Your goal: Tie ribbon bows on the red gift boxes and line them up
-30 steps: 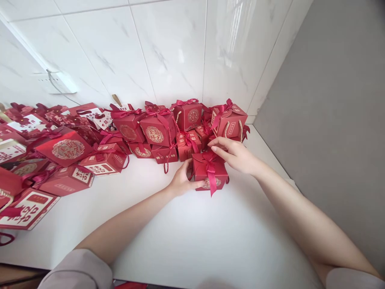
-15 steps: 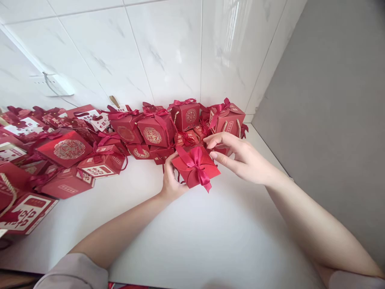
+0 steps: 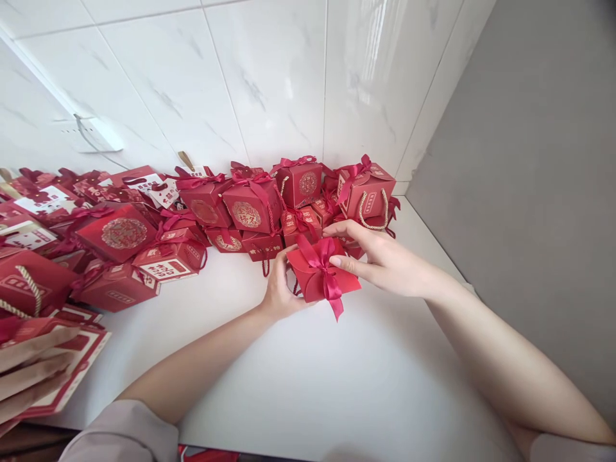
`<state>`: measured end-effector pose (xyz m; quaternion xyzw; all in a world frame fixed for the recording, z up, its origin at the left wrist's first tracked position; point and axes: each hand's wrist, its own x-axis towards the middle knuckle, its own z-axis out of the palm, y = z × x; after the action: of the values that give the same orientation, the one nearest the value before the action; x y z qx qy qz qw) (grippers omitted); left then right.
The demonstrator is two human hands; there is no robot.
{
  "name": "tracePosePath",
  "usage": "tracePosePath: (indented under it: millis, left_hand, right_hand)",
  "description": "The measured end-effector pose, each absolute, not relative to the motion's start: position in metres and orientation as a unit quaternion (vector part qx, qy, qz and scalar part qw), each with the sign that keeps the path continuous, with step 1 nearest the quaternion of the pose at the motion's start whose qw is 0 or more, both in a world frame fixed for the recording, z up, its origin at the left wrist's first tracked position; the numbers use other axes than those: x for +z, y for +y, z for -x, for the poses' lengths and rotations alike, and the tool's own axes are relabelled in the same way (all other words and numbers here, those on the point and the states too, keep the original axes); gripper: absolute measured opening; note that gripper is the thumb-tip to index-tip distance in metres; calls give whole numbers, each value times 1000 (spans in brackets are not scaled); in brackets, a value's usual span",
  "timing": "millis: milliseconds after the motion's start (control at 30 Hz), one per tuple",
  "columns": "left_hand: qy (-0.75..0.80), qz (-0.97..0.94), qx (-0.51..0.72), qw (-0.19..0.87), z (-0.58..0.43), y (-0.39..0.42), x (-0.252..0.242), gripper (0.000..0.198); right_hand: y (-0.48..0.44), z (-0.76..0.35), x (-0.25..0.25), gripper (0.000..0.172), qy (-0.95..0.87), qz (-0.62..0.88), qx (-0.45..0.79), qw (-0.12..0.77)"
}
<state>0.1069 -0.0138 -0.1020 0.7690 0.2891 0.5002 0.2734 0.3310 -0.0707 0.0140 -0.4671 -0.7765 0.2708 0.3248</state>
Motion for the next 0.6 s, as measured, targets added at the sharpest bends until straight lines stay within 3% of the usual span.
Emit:
tracePosePath:
  millis: [200,467,600]
  left_hand:
    - [265,-798,459,287,-104,-10,-108,105]
    - [221,-820,510,139,-106,-6,-111,105]
    - [211,-811,533,116,-105,-4,-111,106]
  right_hand:
    - [-69,-331,14,36,-785,456,293,299]
    - [-68,-331,12,27,-777,434,309,335]
    - [-68,-331,14,26,-776,433,295,352]
